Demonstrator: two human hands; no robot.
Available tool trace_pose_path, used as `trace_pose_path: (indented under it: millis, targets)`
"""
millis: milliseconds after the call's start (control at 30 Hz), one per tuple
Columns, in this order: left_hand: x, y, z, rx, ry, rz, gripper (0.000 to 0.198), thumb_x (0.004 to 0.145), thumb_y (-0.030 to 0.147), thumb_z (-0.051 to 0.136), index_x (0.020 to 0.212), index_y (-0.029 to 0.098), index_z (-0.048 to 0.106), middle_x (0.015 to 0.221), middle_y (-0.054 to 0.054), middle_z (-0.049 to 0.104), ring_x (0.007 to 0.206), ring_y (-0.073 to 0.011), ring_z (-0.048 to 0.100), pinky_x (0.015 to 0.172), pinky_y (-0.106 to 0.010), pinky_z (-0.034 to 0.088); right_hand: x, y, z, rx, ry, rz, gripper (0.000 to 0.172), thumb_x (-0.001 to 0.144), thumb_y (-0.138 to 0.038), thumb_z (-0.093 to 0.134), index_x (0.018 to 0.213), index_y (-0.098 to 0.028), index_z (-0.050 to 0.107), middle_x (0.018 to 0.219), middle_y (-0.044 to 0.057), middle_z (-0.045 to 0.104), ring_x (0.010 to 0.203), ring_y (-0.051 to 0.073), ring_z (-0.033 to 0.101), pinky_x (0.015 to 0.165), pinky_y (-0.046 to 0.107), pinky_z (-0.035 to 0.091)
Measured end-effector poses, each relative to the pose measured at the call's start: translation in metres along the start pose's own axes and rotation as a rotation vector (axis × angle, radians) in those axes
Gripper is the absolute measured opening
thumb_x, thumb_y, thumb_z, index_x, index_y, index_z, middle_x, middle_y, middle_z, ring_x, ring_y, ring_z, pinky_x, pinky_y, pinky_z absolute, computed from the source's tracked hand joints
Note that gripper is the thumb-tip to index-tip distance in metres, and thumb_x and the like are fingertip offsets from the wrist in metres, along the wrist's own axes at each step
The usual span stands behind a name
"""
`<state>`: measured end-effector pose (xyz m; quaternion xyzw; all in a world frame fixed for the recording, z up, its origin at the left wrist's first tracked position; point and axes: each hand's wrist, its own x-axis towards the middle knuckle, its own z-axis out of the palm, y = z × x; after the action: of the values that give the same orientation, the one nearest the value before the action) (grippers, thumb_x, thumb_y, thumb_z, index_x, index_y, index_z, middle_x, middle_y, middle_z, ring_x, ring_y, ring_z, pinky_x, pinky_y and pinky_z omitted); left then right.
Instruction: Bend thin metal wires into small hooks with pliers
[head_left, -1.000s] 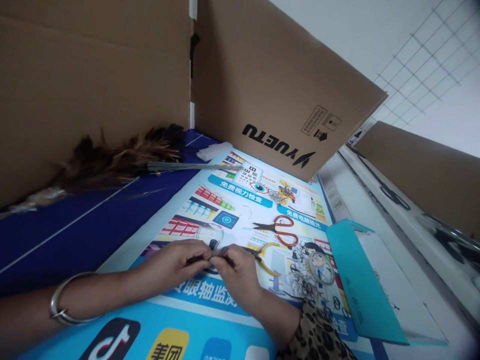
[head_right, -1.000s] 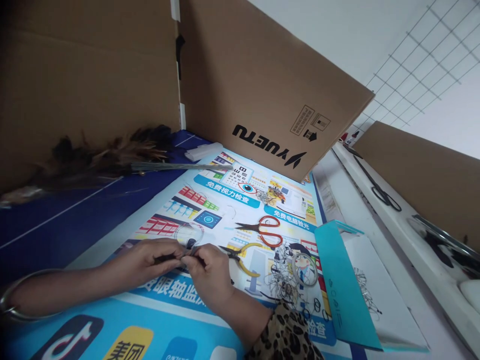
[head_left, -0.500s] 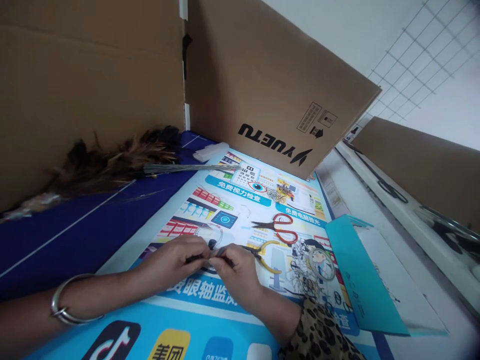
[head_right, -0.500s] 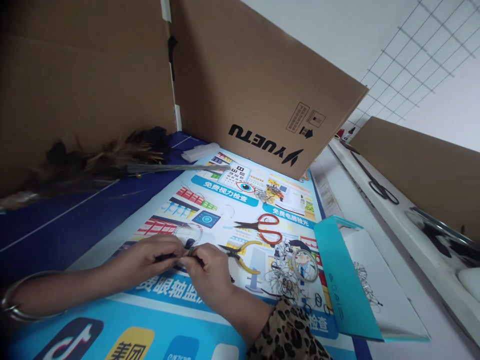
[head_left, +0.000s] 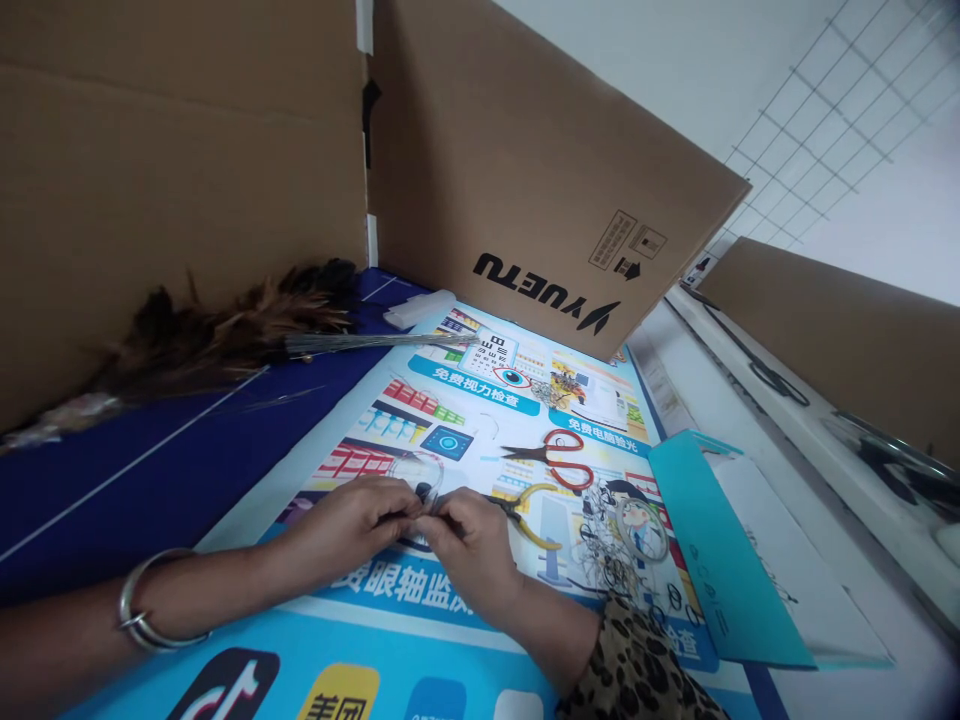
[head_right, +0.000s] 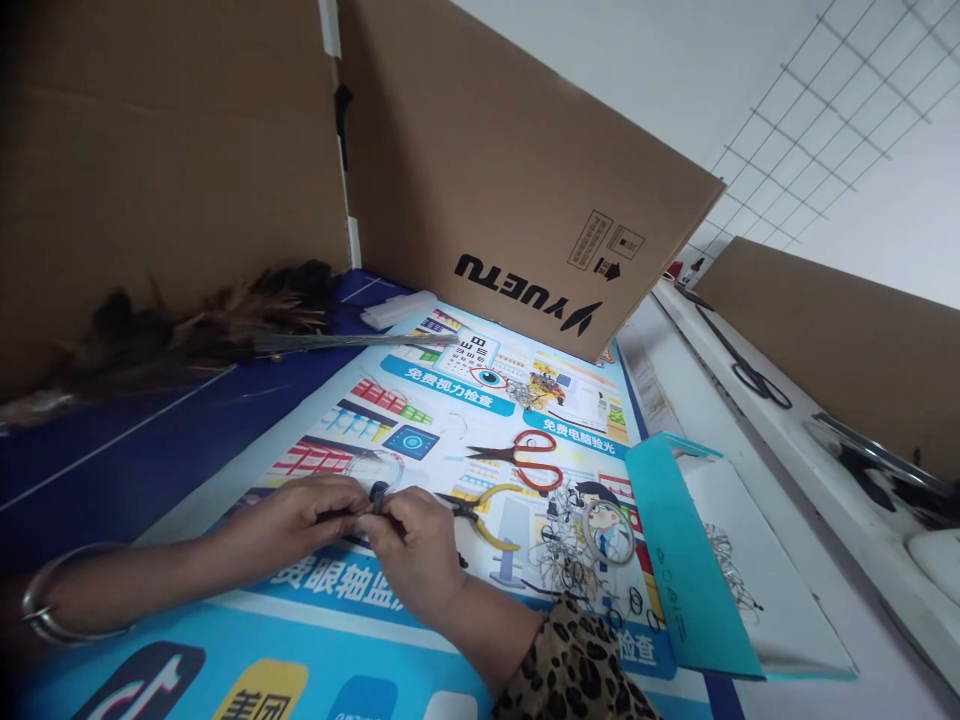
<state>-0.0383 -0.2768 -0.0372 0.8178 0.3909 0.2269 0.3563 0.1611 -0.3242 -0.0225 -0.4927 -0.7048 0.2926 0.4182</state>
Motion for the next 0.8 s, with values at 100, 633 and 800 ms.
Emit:
trace_pose_path:
  millis: [100, 633, 800]
  targets:
    - [0.001, -0.002, 0.001, 0.042, -0.003, 0.006, 0.019, 0.089, 0.027, 0.054, 0.078, 0.021, 0.069, 0.08, -0.005, 0.074, 0.081, -0.0231, 0.067, 0.075, -0.032, 0.046, 0.001, -0.001, 0.0, -0.039, -0.017, 0.027, 0.029, 0.094, -0.031, 0.071, 0.068, -0.022, 0.06, 0.073, 0.0, 0.065, 0.069, 0.014, 0.06, 0.066, 0.026, 0.047]
    - [0.009, 0.034, -0.035, -0.271, 0.156, 0.068, 0.017, 0.091, 0.035, 0.068, 0.08, 0.023, 0.074, 0.083, 0.0, 0.074, 0.083, -0.0189, 0.066, 0.078, -0.028, 0.051, 0.003, -0.003, 0.0, -0.015, 0.002, -0.01, 0.021, 0.087, -0.023, 0.065, 0.068, -0.023, 0.056, 0.072, -0.001, 0.061, 0.067, 0.015, 0.057, 0.067, 0.026, 0.047]
    - [0.011, 0.036, -0.032, -0.271, 0.143, 0.109, 0.02, 0.094, 0.034, 0.063, 0.079, 0.022, 0.069, 0.08, 0.001, 0.07, 0.077, -0.0166, 0.062, 0.073, -0.026, 0.049, 0.003, -0.002, 0.0, -0.026, -0.003, 0.002, 0.02, 0.088, -0.021, 0.064, 0.069, -0.023, 0.058, 0.072, -0.001, 0.062, 0.067, 0.015, 0.057, 0.068, 0.026, 0.048]
